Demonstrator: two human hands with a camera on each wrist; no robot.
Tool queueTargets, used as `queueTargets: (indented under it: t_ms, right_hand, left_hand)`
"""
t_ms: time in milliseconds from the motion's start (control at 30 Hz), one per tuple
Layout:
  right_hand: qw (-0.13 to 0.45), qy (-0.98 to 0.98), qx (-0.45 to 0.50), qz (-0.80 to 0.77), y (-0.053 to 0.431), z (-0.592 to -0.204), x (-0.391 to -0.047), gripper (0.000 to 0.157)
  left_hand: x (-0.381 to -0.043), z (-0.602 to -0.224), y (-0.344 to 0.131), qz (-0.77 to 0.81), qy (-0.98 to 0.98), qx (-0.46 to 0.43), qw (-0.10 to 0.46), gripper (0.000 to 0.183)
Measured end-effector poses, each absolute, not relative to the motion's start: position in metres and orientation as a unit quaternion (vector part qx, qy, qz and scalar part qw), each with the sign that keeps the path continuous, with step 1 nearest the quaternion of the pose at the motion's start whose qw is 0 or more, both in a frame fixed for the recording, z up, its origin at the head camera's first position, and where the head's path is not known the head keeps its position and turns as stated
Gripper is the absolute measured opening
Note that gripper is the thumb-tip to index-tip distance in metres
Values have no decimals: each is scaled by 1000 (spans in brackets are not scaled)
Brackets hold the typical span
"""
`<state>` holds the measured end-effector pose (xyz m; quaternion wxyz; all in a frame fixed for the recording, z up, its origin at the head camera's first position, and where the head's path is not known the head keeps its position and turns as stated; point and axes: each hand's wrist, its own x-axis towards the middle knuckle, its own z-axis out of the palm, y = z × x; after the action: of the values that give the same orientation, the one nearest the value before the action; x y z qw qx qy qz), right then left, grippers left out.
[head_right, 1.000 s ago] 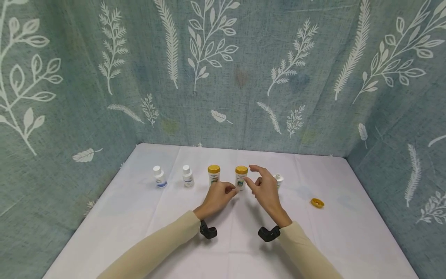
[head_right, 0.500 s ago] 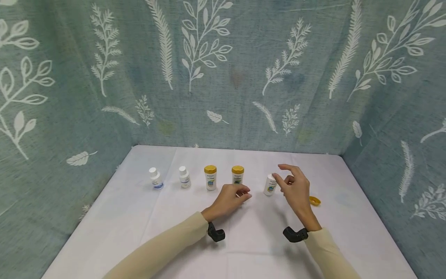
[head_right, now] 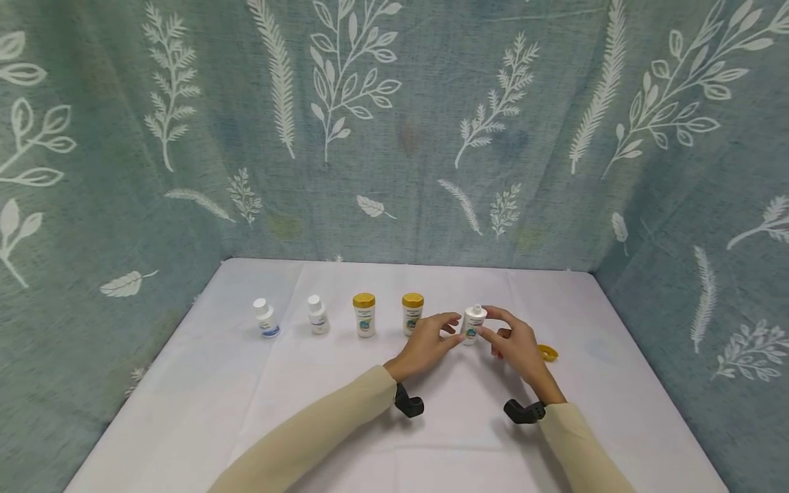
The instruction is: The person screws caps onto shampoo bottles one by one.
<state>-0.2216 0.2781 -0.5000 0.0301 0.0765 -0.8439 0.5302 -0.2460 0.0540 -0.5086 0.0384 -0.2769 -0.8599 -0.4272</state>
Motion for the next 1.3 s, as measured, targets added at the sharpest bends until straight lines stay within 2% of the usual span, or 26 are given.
queueTargets:
  t_ms: [400, 567, 833, 1300]
  right_hand:
    - [24, -839, 84, 537, 256, -500, -226, 48]
    - [33, -844, 95, 527, 250, -496, -217, 46]
    - [53, -852, 154, 498, 220, -491, -196, 36]
    - [63, -848, 253, 462, 157, -493, -160, 30]
  left_hand:
    - [-251, -509, 53, -409, -868, -268, 81, 26]
    - [-244, -505, 42, -413, -861, -285, 82, 27]
    - [-216, -495, -3, -428, -846, -311, 66, 26]
    - [-157, -496, -81, -447, -839, -309, 42, 30]
